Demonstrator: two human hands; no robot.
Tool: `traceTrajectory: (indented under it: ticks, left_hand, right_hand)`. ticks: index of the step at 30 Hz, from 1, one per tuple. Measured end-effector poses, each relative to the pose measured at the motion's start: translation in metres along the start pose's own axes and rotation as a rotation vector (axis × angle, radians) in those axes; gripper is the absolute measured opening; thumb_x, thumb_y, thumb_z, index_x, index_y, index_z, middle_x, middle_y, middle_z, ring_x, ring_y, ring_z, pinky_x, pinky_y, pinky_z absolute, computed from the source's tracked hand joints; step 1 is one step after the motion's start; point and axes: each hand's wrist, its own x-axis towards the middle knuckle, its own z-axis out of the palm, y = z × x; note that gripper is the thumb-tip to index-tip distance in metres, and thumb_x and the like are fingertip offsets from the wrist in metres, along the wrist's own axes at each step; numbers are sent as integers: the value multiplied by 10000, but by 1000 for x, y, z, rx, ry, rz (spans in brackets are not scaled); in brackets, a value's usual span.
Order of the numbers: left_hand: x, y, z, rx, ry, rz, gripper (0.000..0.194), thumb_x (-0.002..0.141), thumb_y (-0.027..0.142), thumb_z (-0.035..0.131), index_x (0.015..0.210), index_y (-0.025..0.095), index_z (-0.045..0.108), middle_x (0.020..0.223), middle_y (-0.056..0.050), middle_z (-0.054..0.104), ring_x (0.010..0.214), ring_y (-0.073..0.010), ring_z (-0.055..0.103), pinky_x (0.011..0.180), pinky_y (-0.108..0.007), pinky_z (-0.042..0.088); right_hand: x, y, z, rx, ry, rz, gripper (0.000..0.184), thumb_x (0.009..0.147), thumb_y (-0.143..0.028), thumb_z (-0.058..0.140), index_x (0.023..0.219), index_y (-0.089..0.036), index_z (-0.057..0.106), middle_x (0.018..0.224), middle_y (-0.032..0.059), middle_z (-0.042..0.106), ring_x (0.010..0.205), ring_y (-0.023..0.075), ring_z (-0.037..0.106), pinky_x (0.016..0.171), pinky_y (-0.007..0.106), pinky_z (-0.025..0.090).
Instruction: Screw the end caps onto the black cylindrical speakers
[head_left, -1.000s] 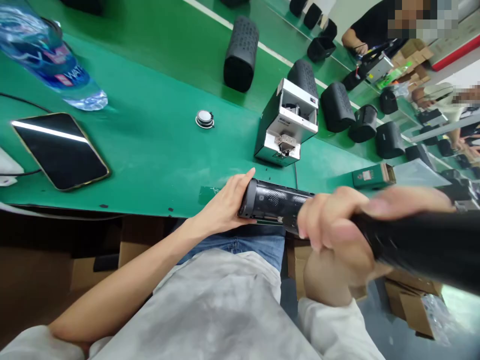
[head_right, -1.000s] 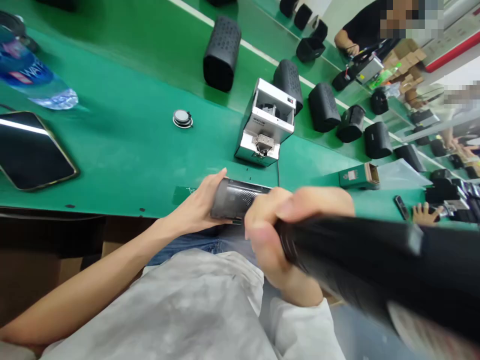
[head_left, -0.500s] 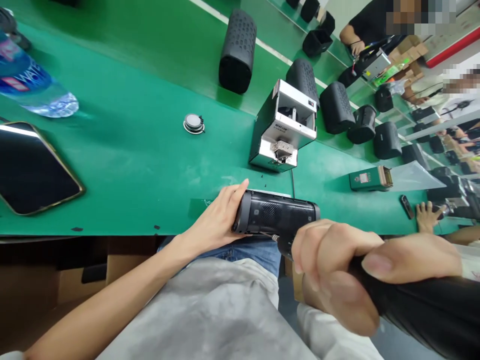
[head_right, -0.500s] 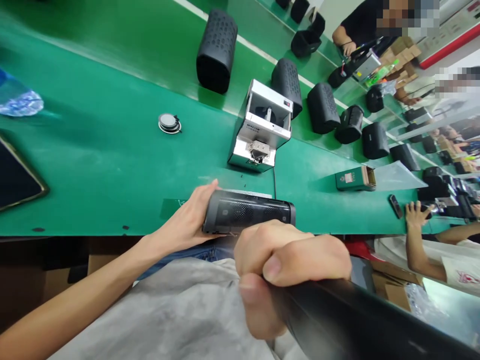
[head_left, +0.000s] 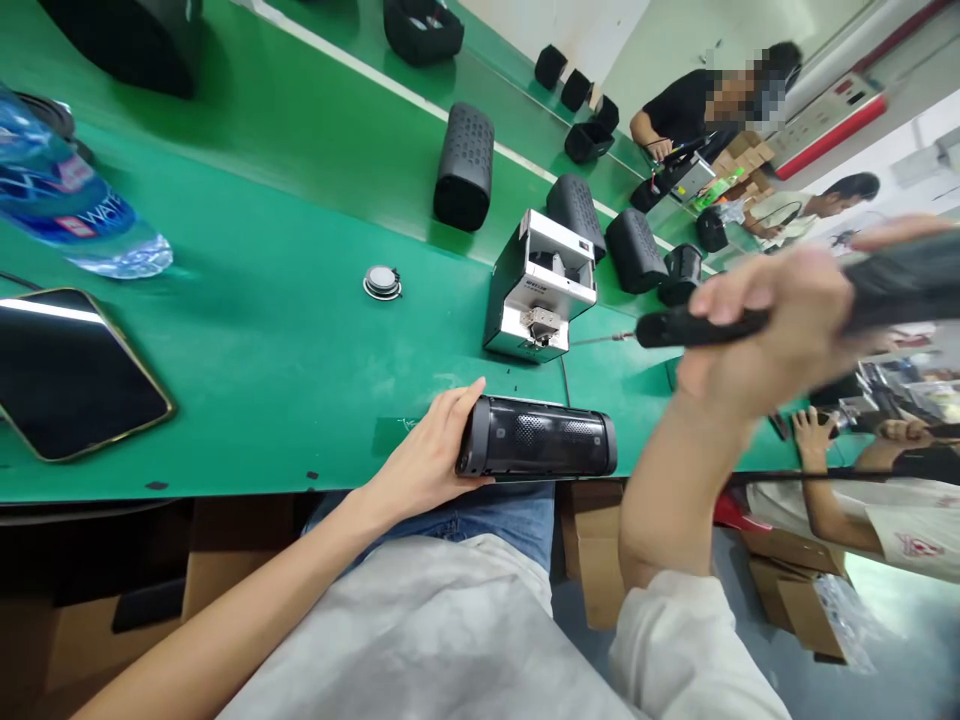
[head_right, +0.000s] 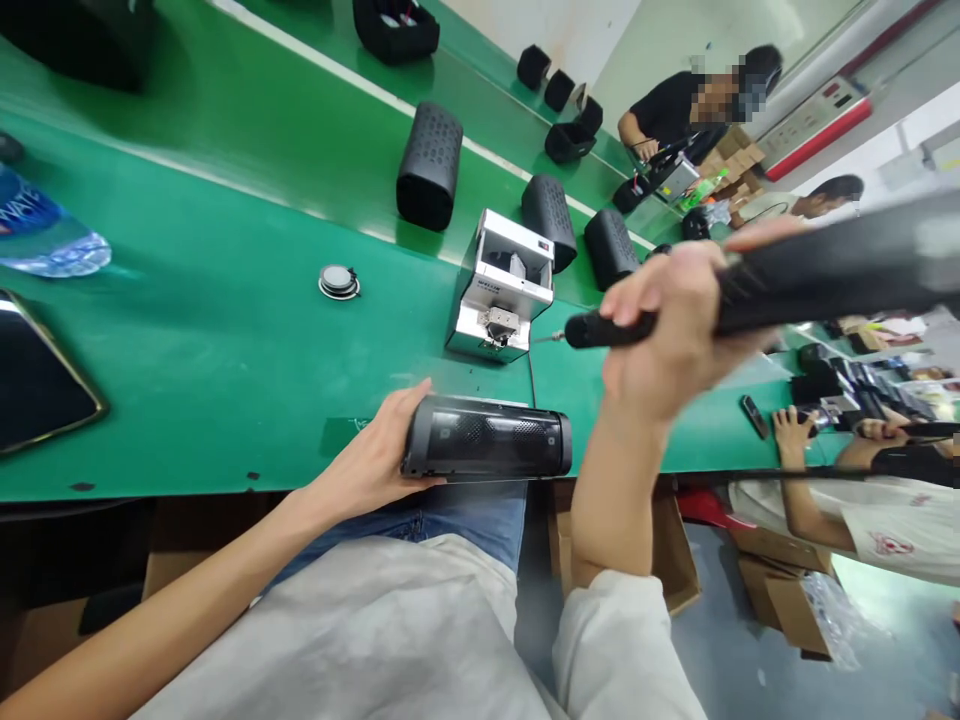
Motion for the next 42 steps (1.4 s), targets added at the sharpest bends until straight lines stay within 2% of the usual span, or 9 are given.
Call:
traceTrajectory:
  ticks: [5,8,10,14,18,23,29,37,42]
  left_hand:
    - [1,1,0,12,-10,4,1487,776,253,1018,1808,353,-47,1688,-253,432,1566,-496,495,1232,-744,514]
    - [0,2,0,26,-12,2,1498,776,247,1022,1806,340,-61,1693,-263,421,1571,-499,486,1236,-748,507]
    - [0,2,0,30,-15,-5,1498,781,247,1020,1806,340,-67,1704,-263,409,1582,-499,474,1243,-746,500]
    - [0,2,0,27,-23,-9,1505,782,246,1021,1806,347,-78,1708,-258,407,1589,-494,470,1244,-734,504]
    - [0,1,-1,23,-12,10,1493,785,241,1014,1809,336,-68,1695,-255,419,1569,-487,485,1236,-722,513]
    - [1,2,-2,7,-5,6,1470,792,236,1003,1812,342,-51,1655,-228,444,1543,-465,507,1232,-699,519]
    - [2,1,-2,24,-2,11,1500,776,238,1013,1806,375,-69,1643,-202,449,1529,-454,511,1244,-687,504]
    - [2,1,-2,34,7,11,1472,784,254,1003,1807,366,-49,1632,-200,463,1530,-455,510,1241,-684,501]
    - [2,-2,-2,39,2,13,1452,805,303,994,1809,358,-53,1633,-199,458,1520,-448,517,1247,-677,499]
  right_hand:
    - [36,41,35,-105,48,-32,536,724,-623,1025,999,-425,609,618,-45,537,640,259,617,565,457,548]
    - [61,68,46,-47,373,-149,426,883,-639,891,990,-409,549,613,-71,482,527,209,505,516,431,483]
    - [74,82,47,53,565,-193,363,936,-542,849,981,-393,521,621,-91,451,475,181,434,481,412,441]
    - [82,93,48,116,632,-161,354,882,-373,836,1005,-370,504,637,-110,445,458,158,407,447,391,406]
    - [75,90,50,49,621,-178,343,917,-403,823,1030,-379,500,647,-92,446,471,168,394,457,405,405]
    - [71,87,56,28,583,-230,381,986,-568,821,1047,-385,493,635,-102,420,461,160,354,468,395,412]
    - [72,86,59,58,622,-313,479,935,-749,807,991,-381,505,588,-126,398,395,139,339,380,375,312]
    - [48,80,50,121,600,-185,429,896,-547,857,1011,-392,474,567,-129,386,425,156,337,418,374,358]
    - [4,24,28,150,697,-255,235,835,-303,770,957,-353,575,583,-99,345,405,137,328,373,315,300]
